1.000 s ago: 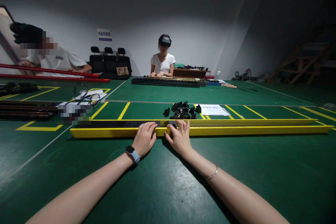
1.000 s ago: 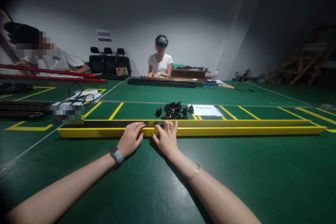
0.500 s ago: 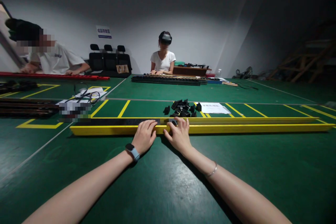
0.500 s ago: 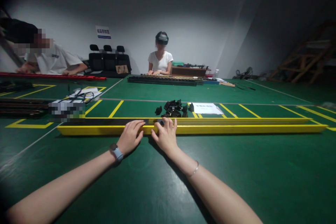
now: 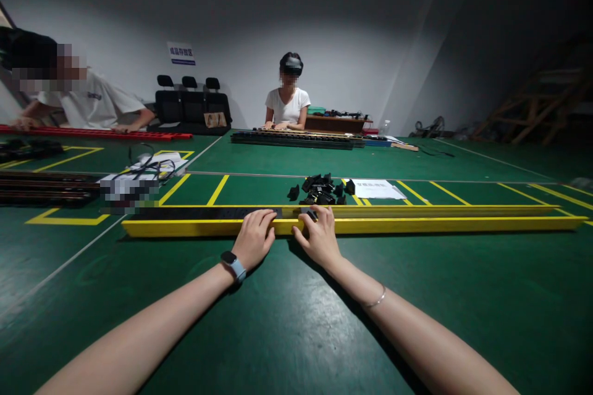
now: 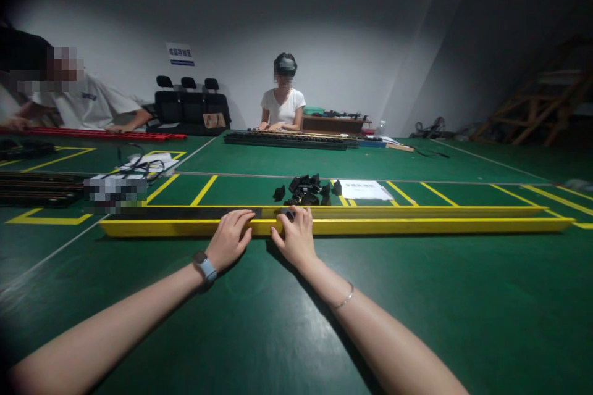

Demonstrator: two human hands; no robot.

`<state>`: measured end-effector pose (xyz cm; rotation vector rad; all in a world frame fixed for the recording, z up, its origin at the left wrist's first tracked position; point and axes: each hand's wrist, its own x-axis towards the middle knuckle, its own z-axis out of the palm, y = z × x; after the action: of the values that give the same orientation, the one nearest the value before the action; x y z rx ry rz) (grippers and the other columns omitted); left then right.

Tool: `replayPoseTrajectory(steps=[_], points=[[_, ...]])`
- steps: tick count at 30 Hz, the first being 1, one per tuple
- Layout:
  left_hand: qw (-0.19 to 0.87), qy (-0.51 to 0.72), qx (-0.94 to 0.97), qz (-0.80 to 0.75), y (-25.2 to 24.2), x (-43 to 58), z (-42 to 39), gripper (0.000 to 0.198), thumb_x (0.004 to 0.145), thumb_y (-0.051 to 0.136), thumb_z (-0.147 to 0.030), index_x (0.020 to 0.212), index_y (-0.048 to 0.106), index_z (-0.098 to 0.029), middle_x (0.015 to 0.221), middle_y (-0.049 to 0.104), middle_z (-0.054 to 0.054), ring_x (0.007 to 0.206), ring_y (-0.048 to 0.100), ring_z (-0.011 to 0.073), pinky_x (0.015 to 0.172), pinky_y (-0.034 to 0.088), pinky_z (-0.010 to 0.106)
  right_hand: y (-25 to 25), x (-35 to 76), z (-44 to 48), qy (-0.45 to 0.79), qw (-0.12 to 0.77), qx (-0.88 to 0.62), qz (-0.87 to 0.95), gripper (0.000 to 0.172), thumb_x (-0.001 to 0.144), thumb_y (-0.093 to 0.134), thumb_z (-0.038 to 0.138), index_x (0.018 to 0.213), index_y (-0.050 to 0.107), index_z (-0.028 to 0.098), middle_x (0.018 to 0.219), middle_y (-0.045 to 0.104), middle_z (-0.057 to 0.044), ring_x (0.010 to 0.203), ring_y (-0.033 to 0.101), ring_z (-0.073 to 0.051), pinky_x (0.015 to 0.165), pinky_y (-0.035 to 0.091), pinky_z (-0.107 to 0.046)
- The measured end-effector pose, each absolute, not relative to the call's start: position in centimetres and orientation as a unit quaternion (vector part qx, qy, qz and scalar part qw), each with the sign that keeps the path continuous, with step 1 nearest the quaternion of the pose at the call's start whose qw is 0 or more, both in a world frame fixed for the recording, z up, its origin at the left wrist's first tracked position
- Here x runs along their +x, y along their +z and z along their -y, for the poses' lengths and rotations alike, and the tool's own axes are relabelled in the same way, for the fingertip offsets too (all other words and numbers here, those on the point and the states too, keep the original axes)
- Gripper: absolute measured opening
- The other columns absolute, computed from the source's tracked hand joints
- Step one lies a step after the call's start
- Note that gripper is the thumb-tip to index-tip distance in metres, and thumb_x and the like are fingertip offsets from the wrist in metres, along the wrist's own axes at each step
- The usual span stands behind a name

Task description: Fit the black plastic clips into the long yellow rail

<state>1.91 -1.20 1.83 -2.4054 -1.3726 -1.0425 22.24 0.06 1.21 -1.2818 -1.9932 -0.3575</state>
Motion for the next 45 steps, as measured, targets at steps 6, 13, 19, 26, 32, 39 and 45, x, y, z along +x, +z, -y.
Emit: replayPoseTrajectory(steps=[6, 13, 19, 26, 32, 39, 45], points=[[0.091, -0.356, -0.81, 0.457, 1.9, 1.9, 1.1, 0.03, 0.088, 0.044, -0.017, 0.117, 0.053, -0.017, 0.115, 0.059, 0.009, 0.111, 0.051, 0.0226, 0.1, 0.039, 0.042, 1.5, 22.2, 0.3, -0.136, 0.379, -0.455, 0.794, 0.027, 0.086, 0.053, 0.034, 0.108, 0.059, 0.02, 0.118, 0.042, -0.012, 0.119, 0.036, -0.027, 0.112, 0.019, -0.055], [0.094, -0.353, -0.821, 0.438, 1.8, 1.8, 1.0, 0.033, 0.088, 0.045, -0.016, 0.12, 0.053, -0.018, 0.12, 0.059, 0.008, 0.114, 0.05, 0.0217, 0.103, 0.037, 0.042, 1.3, 22.0, 0.5, -0.132, 0.381, -0.415, 0.815, 0.025, 0.086, 0.051, 0.026, 0.11, 0.056, 0.021, 0.115, 0.044, -0.011, 0.116, 0.04, -0.026, 0.111, 0.025, -0.055], [0.091, -0.336, -0.837, 0.422, 1.9, 1.9, 1.2, 0.039, 0.087, 0.046, -0.016, 0.126, 0.049, -0.019, 0.127, 0.056, 0.009, 0.118, 0.048, 0.0225, 0.104, 0.035, 0.044, 1.3, 21.9, 0.4, -0.127, 0.381, -0.404, 0.822, 0.026, 0.085, 0.052, 0.024, 0.111, 0.055, 0.02, 0.113, 0.046, -0.011, 0.114, 0.042, -0.026, 0.11, 0.026, -0.055], [0.072, -0.369, -0.816, 0.44, 2.0, 1.9, 1.2, 0.032, 0.088, 0.045, -0.018, 0.119, 0.05, -0.018, 0.121, 0.057, 0.009, 0.115, 0.05, 0.023, 0.101, 0.037, 0.043, 1.5, 21.8, 0.6, -0.1, 0.391, -0.35, 0.846, 0.02, 0.086, 0.047, 0.015, 0.104, 0.055, 0.018, 0.108, 0.052, -0.011, 0.108, 0.046, -0.024, 0.098, 0.042, -0.045], [0.082, -0.385, -0.792, 0.466, 1.8, 1.7, 0.9, 0.026, 0.086, 0.046, -0.019, 0.112, 0.05, -0.018, 0.11, 0.059, 0.009, 0.108, 0.052, 0.0239, 0.097, 0.038, 0.043, 1.6, 21.7, 1.0, -0.079, 0.339, -0.295, 0.89, 0.019, 0.087, 0.044, 0.014, 0.101, 0.056, 0.019, 0.102, 0.059, -0.009, 0.094, 0.053, -0.02, 0.085, 0.048, -0.037], [0.062, -0.362, -0.822, 0.436, 2.0, 1.9, 1.4, 0.033, 0.085, 0.047, -0.019, 0.117, 0.048, -0.018, 0.117, 0.058, 0.01, 0.115, 0.049, 0.0234, 0.1, 0.034, 0.043, 1.5, 21.6, 1.2, -0.028, 0.298, -0.344, 0.89, 0.024, 0.086, 0.047, 0.015, 0.109, 0.051, 0.02, 0.114, 0.053, -0.009, 0.098, 0.058, -0.018, 0.081, 0.051, -0.031], [0.057, -0.336, -0.843, 0.416, 2.2, 1.9, 1.6, 0.043, 0.084, 0.047, -0.02, 0.127, 0.044, -0.017, 0.125, 0.054, 0.011, 0.121, 0.046, 0.0241, 0.103, 0.03, 0.044, 1.6, 21.5, 1.4, -0.026, 0.279, -0.377, 0.883, 0.024, 0.086, 0.05, 0.017, 0.109, 0.047, 0.02, 0.121, 0.049, -0.01, 0.093, 0.061, -0.018, 0.074, 0.053, -0.03]])
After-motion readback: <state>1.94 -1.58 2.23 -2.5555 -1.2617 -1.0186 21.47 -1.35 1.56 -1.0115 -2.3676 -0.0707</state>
